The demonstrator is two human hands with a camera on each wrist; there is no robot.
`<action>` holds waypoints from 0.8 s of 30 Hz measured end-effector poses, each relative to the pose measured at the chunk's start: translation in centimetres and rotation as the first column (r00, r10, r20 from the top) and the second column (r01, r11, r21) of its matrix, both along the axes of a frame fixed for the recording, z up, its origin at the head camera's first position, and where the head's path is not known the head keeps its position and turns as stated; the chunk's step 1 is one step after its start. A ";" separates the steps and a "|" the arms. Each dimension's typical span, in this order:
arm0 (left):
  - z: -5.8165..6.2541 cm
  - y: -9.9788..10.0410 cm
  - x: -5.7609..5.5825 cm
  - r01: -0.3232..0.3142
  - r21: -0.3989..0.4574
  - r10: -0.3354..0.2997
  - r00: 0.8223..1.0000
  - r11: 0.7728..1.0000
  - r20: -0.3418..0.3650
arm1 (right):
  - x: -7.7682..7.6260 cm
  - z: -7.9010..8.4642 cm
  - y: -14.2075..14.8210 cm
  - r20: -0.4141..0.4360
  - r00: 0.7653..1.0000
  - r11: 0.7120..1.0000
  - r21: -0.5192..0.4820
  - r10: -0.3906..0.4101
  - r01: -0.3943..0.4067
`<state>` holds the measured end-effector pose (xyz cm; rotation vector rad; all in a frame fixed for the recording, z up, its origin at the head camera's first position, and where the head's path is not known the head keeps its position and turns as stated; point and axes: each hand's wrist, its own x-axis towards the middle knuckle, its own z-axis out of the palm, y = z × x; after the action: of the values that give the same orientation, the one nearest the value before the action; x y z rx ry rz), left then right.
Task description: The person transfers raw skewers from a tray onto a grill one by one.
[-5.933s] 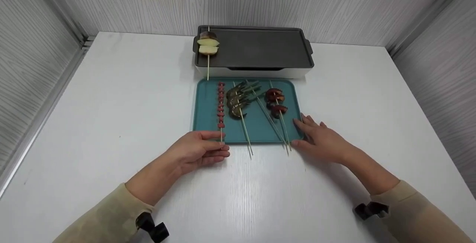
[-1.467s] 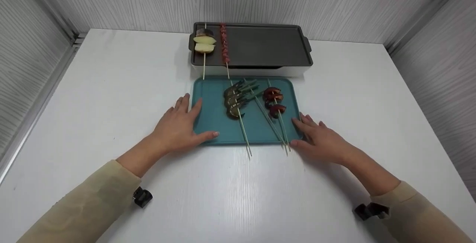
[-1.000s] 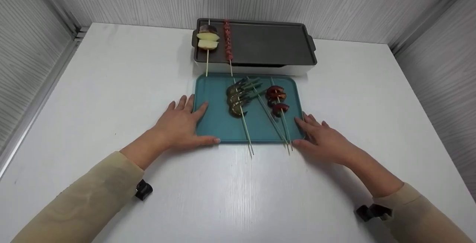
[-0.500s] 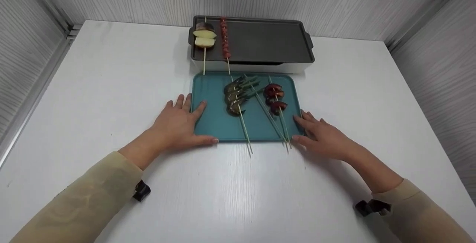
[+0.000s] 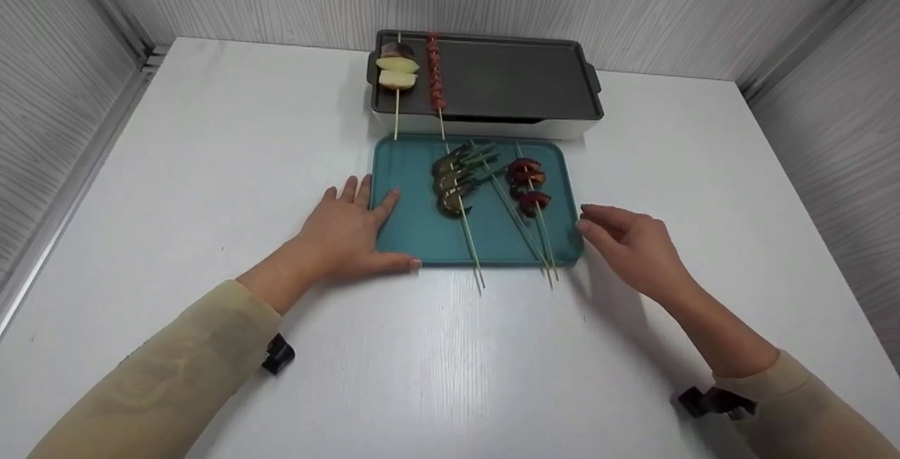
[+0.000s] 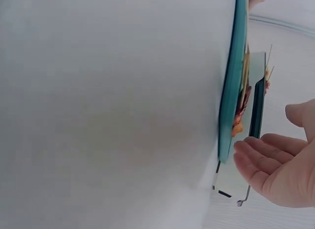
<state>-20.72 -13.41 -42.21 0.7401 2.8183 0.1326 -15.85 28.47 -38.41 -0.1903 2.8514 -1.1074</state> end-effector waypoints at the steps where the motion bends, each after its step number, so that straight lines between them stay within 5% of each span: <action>1: 0.0 0.0 0.0 0.001 -0.001 -0.001 1.000 1.000 -0.001 | 0.1 0.1 -0.1 0.013 1.000 0.999 -0.031 -0.010 0.010; 6: -0.1 0.2 -0.2 0.002 -0.008 -0.002 1.000 1.000 0.004 | 0.2 0.7 -0.6 0.150 0.989 0.984 -0.174 -0.020 0.046; 13: -0.2 0.3 -0.2 -0.001 -0.017 0.001 1.000 1.000 0.016 | 0.3 0.6 -0.7 0.376 0.927 0.975 -0.210 0.007 0.078; 24: 0.0 0.0 0.0 -0.004 -0.017 0.005 1.000 1.000 0.021 | 0.3 -0.8 -1.3 0.511 0.854 0.949 -0.308 0.099 0.074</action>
<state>-20.73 -13.38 -42.17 0.7245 2.7982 0.1162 -15.53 27.22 -39.16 0.0705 2.1824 -1.3626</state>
